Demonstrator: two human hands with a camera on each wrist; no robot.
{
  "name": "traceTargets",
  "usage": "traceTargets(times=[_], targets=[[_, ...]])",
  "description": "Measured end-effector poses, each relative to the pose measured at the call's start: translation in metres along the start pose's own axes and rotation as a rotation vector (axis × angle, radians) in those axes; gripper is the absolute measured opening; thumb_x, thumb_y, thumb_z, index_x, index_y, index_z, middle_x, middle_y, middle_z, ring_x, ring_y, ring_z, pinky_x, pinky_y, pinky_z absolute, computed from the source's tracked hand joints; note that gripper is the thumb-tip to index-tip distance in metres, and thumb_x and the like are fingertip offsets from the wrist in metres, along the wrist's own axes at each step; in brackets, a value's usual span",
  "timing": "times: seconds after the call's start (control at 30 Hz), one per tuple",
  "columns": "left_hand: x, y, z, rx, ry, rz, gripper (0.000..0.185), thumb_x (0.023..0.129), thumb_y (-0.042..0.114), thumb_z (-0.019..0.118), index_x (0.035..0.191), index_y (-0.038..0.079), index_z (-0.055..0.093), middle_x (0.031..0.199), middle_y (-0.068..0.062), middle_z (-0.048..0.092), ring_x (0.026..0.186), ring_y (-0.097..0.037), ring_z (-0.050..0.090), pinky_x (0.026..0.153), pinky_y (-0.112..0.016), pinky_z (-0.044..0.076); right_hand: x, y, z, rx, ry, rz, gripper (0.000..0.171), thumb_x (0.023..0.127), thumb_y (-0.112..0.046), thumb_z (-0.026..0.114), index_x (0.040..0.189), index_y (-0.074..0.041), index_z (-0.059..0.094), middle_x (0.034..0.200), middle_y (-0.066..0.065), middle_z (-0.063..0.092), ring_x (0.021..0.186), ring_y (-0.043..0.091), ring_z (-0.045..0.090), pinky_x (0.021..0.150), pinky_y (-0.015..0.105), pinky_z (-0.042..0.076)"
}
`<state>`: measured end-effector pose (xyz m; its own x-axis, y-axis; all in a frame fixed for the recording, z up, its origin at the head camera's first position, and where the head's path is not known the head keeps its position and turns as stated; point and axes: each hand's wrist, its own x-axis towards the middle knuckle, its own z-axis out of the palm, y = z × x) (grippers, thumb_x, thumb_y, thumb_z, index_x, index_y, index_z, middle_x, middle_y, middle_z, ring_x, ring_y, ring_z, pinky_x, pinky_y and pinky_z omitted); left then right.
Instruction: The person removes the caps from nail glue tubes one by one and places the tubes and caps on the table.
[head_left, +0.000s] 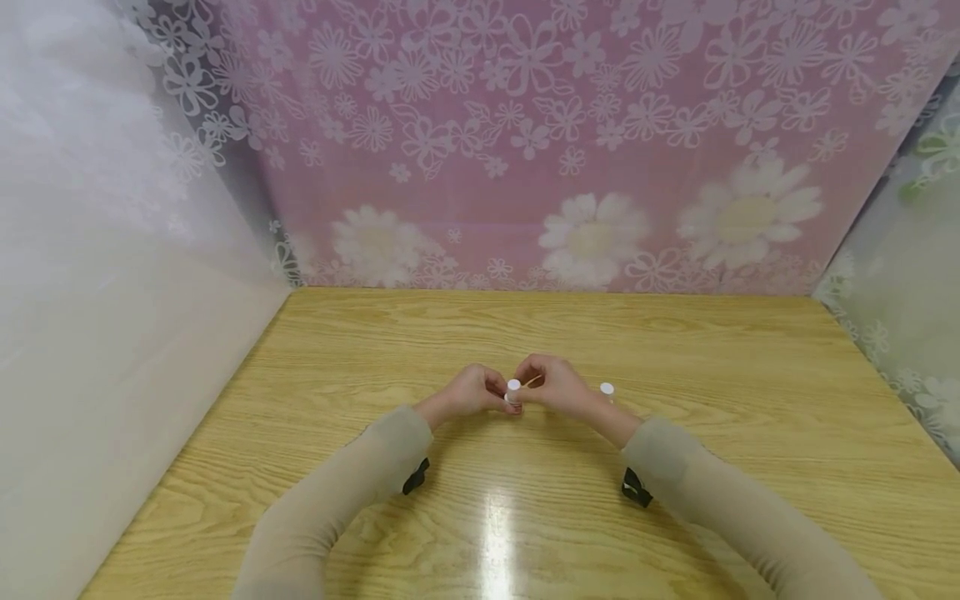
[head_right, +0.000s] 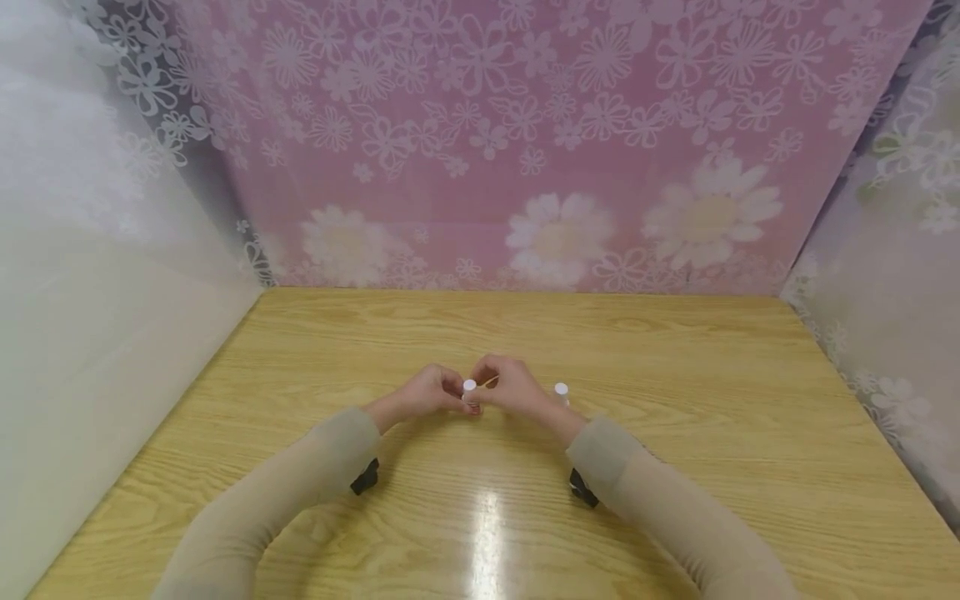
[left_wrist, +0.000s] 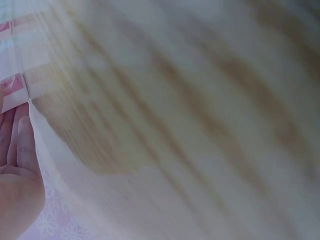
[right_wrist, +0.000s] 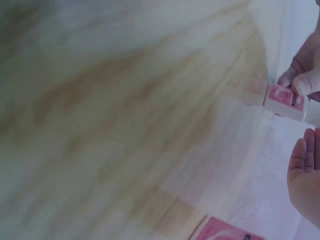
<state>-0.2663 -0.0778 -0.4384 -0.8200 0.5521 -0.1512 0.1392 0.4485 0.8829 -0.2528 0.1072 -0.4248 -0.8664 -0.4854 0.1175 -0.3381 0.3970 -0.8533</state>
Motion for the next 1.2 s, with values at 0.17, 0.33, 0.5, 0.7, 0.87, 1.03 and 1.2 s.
traceTargets(times=[0.17, 0.33, 0.5, 0.7, 0.87, 1.03, 1.2], targets=[[0.0011, -0.0025, -0.0003, -0.013, 0.013, 0.001, 0.010, 0.074, 0.010, 0.071, 0.083, 0.005, 0.069, 0.080, -0.002, 0.067, 0.079, -0.010, 0.061, 0.069, -0.024, 0.046, 0.0005, -0.0018, 0.0045, 0.013, 0.041, -0.019, 0.020, 0.074, -0.017, 0.073, 0.084, -0.006, 0.060, 0.080, 0.002, 0.059, 0.075, 0.016, 0.058, 0.068, 0.030, 0.047], [0.0020, -0.0025, 0.0001, -0.013, 0.080, 0.007, 0.013, 0.075, 0.007, 0.070, 0.088, 0.003, 0.067, 0.083, -0.004, 0.067, 0.079, -0.011, 0.061, 0.069, -0.026, 0.046, 0.0021, -0.0047, 0.0052, -0.039, 0.097, -0.015, 0.018, 0.076, -0.016, 0.072, 0.084, -0.006, 0.060, 0.078, 0.001, 0.061, 0.070, 0.014, 0.057, 0.064, 0.029, 0.046], [0.0022, -0.0011, 0.0008, -0.013, 0.134, -0.014, 0.016, 0.075, 0.008, 0.071, 0.090, 0.003, 0.067, 0.084, -0.004, 0.066, 0.079, -0.012, 0.061, 0.071, -0.026, 0.046, 0.0038, -0.0058, 0.0045, -0.058, 0.110, 0.031, 0.018, 0.078, -0.018, 0.069, 0.087, -0.006, 0.060, 0.081, 0.001, 0.061, 0.073, 0.015, 0.058, 0.065, 0.029, 0.047], [0.0030, -0.0046, 0.0014, -0.018, 0.153, -0.050, 0.014, 0.074, 0.009, 0.072, 0.086, 0.005, 0.068, 0.080, -0.002, 0.066, 0.075, -0.012, 0.060, 0.064, -0.025, 0.046, 0.0052, -0.0050, 0.0067, -0.068, 0.114, 0.016, 0.020, 0.077, -0.018, 0.071, 0.087, -0.005, 0.060, 0.080, 0.001, 0.061, 0.075, 0.015, 0.058, 0.066, 0.029, 0.048], [0.0026, -0.0060, 0.0010, -0.049, 0.147, -0.048, 0.013, 0.073, 0.008, 0.072, 0.085, 0.003, 0.068, 0.080, -0.004, 0.066, 0.074, -0.012, 0.061, 0.063, -0.025, 0.046, 0.0053, -0.0064, 0.0072, -0.072, 0.099, 0.004, 0.018, 0.077, -0.017, 0.071, 0.086, -0.005, 0.061, 0.078, 0.001, 0.060, 0.071, 0.014, 0.056, 0.063, 0.028, 0.046], [0.0018, -0.0067, 0.0012, -0.104, 0.124, -0.048, 0.015, 0.073, 0.005, 0.071, 0.087, 0.001, 0.067, 0.083, -0.009, 0.066, 0.076, -0.016, 0.062, 0.069, -0.033, 0.048, 0.0052, -0.0062, 0.0059, -0.063, 0.069, -0.019, 0.016, 0.078, -0.015, 0.069, 0.087, -0.004, 0.062, 0.079, 0.001, 0.060, 0.072, 0.014, 0.056, 0.063, 0.028, 0.046], [0.0013, -0.0045, 0.0017, -0.101, 0.113, -0.044, 0.013, 0.075, 0.005, 0.070, 0.087, 0.001, 0.066, 0.082, -0.007, 0.066, 0.076, -0.015, 0.062, 0.069, -0.032, 0.048, 0.0062, -0.0037, 0.0038, -0.047, 0.052, -0.056, 0.014, 0.079, -0.012, 0.067, 0.088, -0.003, 0.062, 0.081, 0.003, 0.060, 0.075, 0.015, 0.057, 0.066, 0.028, 0.047]])
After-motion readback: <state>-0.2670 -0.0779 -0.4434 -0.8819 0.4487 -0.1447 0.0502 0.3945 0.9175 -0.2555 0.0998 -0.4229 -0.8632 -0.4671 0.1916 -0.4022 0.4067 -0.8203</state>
